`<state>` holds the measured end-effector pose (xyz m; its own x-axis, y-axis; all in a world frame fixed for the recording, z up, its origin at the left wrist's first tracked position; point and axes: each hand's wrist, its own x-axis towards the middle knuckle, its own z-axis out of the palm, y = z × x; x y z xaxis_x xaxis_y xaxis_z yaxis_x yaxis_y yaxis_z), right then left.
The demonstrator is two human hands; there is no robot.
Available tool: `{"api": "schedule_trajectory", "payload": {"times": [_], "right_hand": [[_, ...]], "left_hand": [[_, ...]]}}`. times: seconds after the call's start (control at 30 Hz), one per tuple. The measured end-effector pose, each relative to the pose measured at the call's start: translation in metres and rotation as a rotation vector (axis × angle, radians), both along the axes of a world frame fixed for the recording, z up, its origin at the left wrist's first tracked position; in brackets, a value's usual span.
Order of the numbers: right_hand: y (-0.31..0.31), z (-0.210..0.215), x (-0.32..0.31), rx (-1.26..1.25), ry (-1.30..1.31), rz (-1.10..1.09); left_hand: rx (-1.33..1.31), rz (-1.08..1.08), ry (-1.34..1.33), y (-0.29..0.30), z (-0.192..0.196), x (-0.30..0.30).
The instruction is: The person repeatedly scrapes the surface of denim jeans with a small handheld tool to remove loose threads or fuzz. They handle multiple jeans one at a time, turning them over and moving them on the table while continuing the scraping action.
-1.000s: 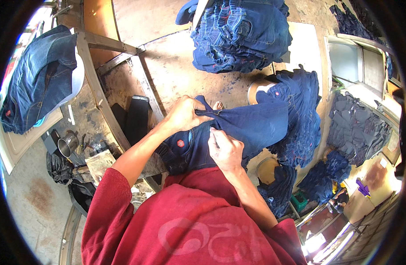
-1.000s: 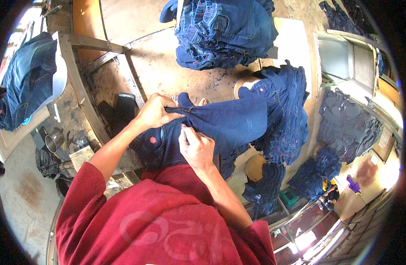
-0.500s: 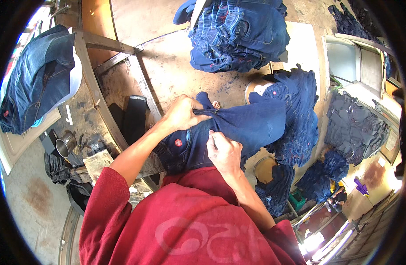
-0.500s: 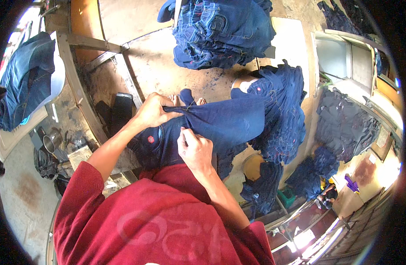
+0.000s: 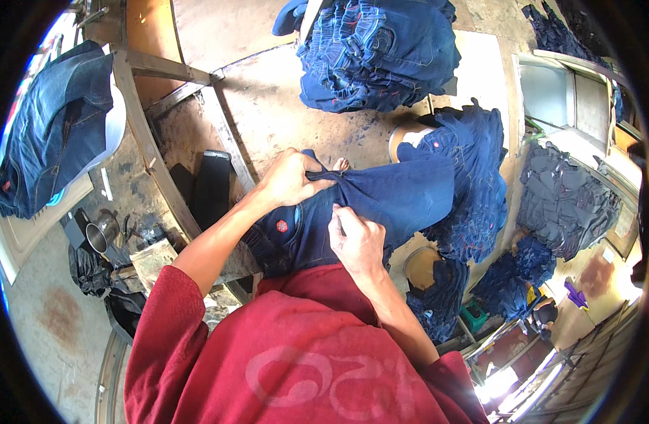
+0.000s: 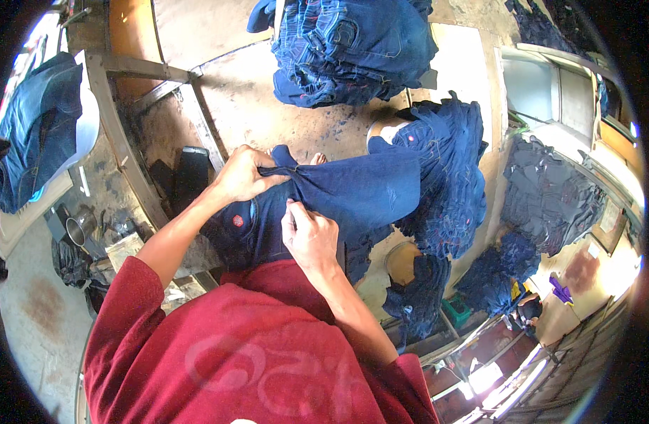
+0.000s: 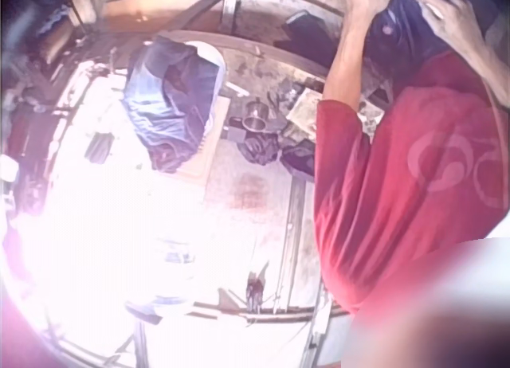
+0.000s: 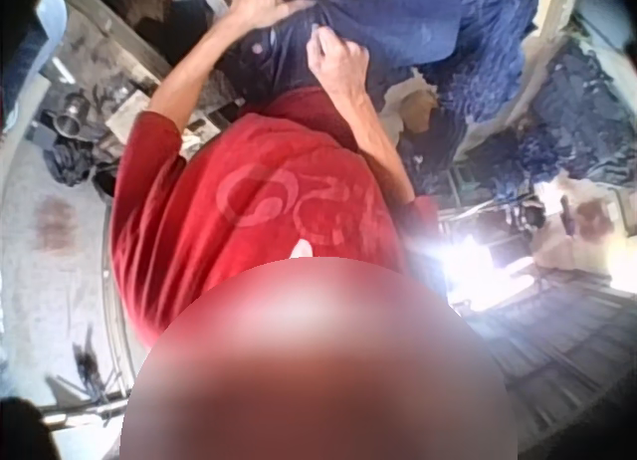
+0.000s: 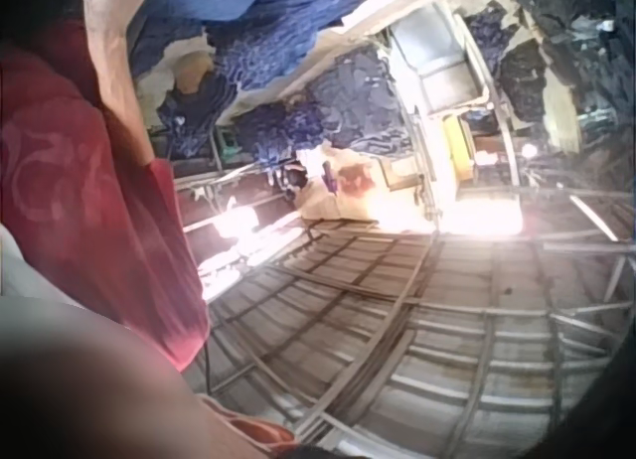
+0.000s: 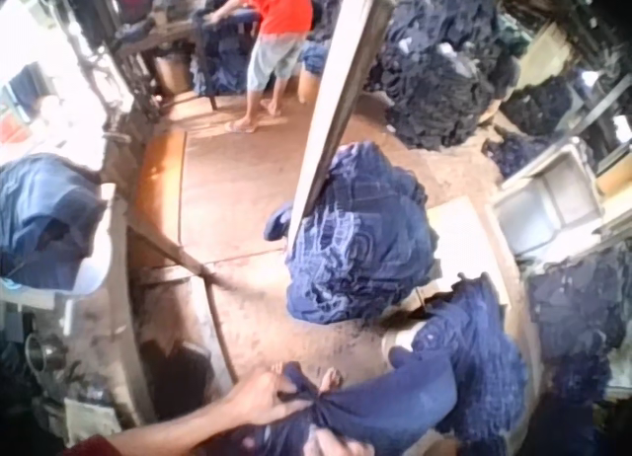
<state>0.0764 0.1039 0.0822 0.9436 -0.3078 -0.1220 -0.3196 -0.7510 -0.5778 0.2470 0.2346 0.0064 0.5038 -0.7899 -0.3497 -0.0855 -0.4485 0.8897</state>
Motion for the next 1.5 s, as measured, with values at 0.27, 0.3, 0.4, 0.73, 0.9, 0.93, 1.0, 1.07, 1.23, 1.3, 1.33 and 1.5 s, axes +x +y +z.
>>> {"api": "schedule_trajectory", "payload": {"times": [0.27, 0.3, 0.4, 0.73, 0.9, 0.93, 1.0, 1.07, 1.23, 1.3, 1.33, 1.5], "right_hand": [[-0.005, 0.001, -0.006, 0.047, 0.038, -0.015], [-0.004, 0.002, -0.009, 0.035, -0.042, -0.025], [0.0, 0.005, -0.015, 0.017, -0.031, -0.006], [-0.001, 0.005, -0.015, -0.034, -0.007, 0.028], [0.0, 0.005, -0.018, -0.006, -0.062, -0.02], [-0.001, 0.005, -0.018, -0.004, 0.016, -0.036], [-0.002, 0.005, -0.019, 0.011, 0.008, -0.019], [-0.003, 0.005, -0.02, 0.012, -0.022, -0.009], [-0.001, 0.003, -0.019, -0.006, -0.014, -0.029], [-0.001, 0.003, -0.019, -0.012, -0.045, -0.018], [-0.001, 0.003, -0.018, -0.002, -0.012, -0.039], [-0.003, 0.002, -0.018, -0.054, -0.004, -0.014]], "left_hand": [[-0.006, 0.044, 0.01, -0.001, 0.002, 0.0], [0.01, 0.012, 0.001, -0.002, 0.002, -0.001], [0.022, 0.017, 0.028, -0.002, 0.002, -0.002], [0.097, -0.005, 0.033, -0.005, 0.0, 0.0], [0.014, 0.029, -0.035, -0.004, 0.0, -0.002], [0.011, 0.045, -0.009, -0.004, 0.0, -0.003], [-0.005, 0.082, 0.057, -0.004, 0.001, -0.004], [0.063, 0.041, 0.023, -0.004, 0.0, -0.003], [0.088, 0.013, 0.017, -0.005, 0.001, -0.002], [0.032, 0.049, 0.036, -0.004, 0.001, -0.002], [0.038, 0.039, 0.002, -0.004, 0.001, -0.002], [0.075, 0.029, 0.015, -0.003, 0.0, -0.004]]}}
